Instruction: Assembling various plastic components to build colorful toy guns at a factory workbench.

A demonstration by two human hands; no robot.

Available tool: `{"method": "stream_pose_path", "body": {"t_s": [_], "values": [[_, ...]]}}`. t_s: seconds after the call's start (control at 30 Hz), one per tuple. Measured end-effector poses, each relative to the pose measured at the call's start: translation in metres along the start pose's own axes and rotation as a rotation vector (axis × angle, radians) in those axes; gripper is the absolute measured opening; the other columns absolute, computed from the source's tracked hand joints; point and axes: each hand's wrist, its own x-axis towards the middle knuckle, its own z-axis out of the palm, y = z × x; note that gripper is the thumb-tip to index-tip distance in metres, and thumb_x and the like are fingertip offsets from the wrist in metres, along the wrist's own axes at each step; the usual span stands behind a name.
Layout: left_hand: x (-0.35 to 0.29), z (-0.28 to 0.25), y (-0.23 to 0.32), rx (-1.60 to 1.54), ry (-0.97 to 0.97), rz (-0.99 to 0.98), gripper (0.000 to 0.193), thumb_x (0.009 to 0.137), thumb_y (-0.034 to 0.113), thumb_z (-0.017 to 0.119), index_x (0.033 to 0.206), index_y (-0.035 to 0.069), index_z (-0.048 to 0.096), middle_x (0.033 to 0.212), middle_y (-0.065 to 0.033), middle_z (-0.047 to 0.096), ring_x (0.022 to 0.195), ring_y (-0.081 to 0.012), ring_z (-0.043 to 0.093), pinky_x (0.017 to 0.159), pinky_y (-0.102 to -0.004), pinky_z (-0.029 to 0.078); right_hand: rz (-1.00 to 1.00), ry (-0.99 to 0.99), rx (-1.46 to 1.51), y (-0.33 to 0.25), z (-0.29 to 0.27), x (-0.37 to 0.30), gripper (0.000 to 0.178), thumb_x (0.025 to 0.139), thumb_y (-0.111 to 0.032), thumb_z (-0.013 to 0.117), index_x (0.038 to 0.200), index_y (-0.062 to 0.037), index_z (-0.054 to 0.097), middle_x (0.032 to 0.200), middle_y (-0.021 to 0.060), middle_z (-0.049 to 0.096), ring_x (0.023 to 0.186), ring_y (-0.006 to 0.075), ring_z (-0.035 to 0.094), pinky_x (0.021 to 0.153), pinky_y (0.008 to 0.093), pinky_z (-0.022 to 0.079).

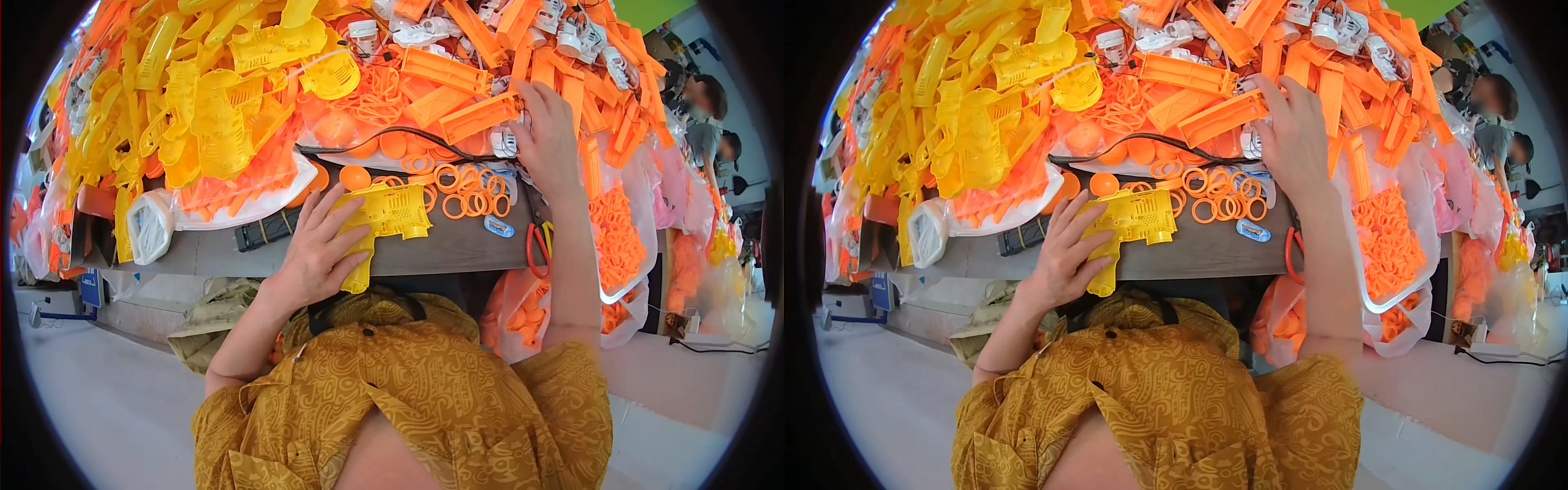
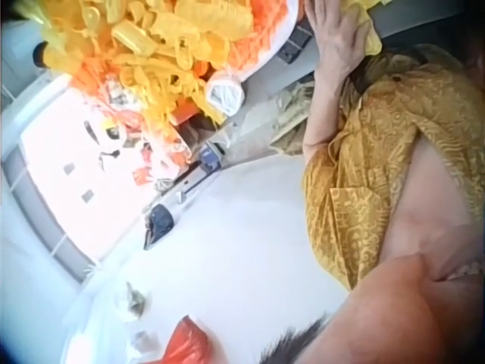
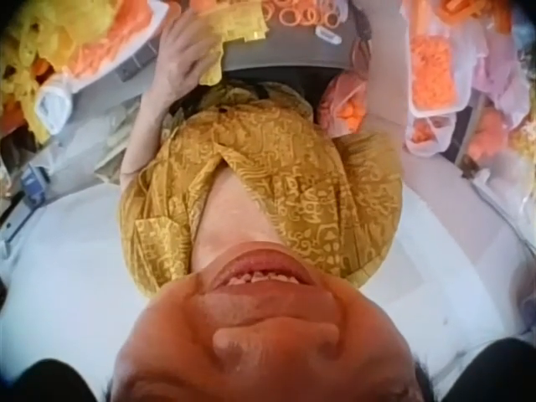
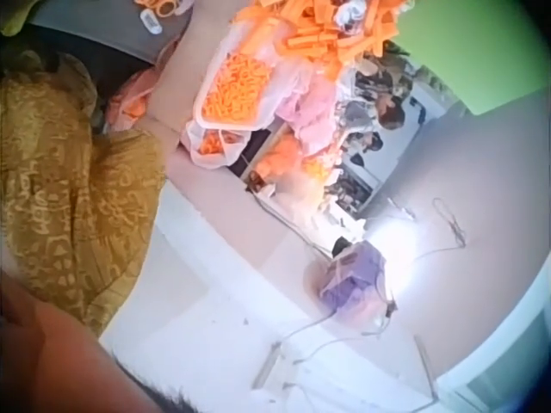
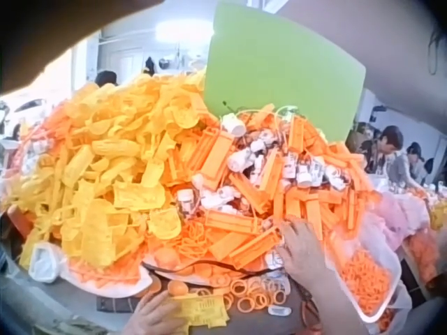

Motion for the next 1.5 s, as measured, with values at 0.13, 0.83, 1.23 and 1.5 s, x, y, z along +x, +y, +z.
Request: {"method": "stream_pose_path", "body": {"t_s": [0.13,0.83,1.23,1.5], "values": [[0.009,-0.01,0.005,-0.018,0.084,0.019,0.029,0.069,0.014,0.065,0.095,0.003,0.058,0.118,-0.0165,0.045,0.117,-0.0361,0.036,0.096,-0.0501,0.026,-0.082,-0.168,-0.091,0.014,0.016,0.006,0.046,0.069,-0.003,0.057,0.114,-0.007,0.047,0.097,0.0118,0.052,0.089,0.0288,0.05,0.079,0.0352,0.042],[0.092,-0.007,0.016,-2.109,-0.159,-0.487,0.05,0.088,0.043,0.038,0.108,-0.002,0.047,0.086,-0.0122,0.059,0.071,-0.0219,0.059,0.058,-0.0373,0.053,0.177,-0.182,1.201,-0.086,-0.076,0.063,0.041,0.071,-0.011,0.061,0.108,0.0041,0.051,0.087,0.0108,0.06,0.072,0.0141,0.058,0.063,0.023,0.046],[0.092,-0.03,-0.008,-1.978,0.287,-0.446,0.022,0.085,0.019,0.051,0.1,0.003,0.05,0.084,-0.0072,0.058,0.076,-0.0204,0.06,0.067,-0.0337,0.051,0.35,-0.461,0.89,-0.083,-0.004,0.103,0.045,0.08,-0.031,0.055,0.11,0.0019,0.05,0.074,0.0048,0.057,0.059,0.0108,0.052,0.051,0.0215,0.041],[0.088,-0.023,-0.022,-2.001,0.392,-0.527,0.022,0.085,0.019,0.052,0.1,0.004,0.05,0.087,-0.0065,0.057,0.077,-0.0191,0.058,0.066,-0.0334,0.051,-0.059,-0.185,0.596,-0.1,0.001,0.058,0.029,0.074,-0.014,0.061,0.096,0.0022,0.053,0.085,0.0107,0.054,0.074,0.0201,0.053,0.066,0.033,0.043]]}}
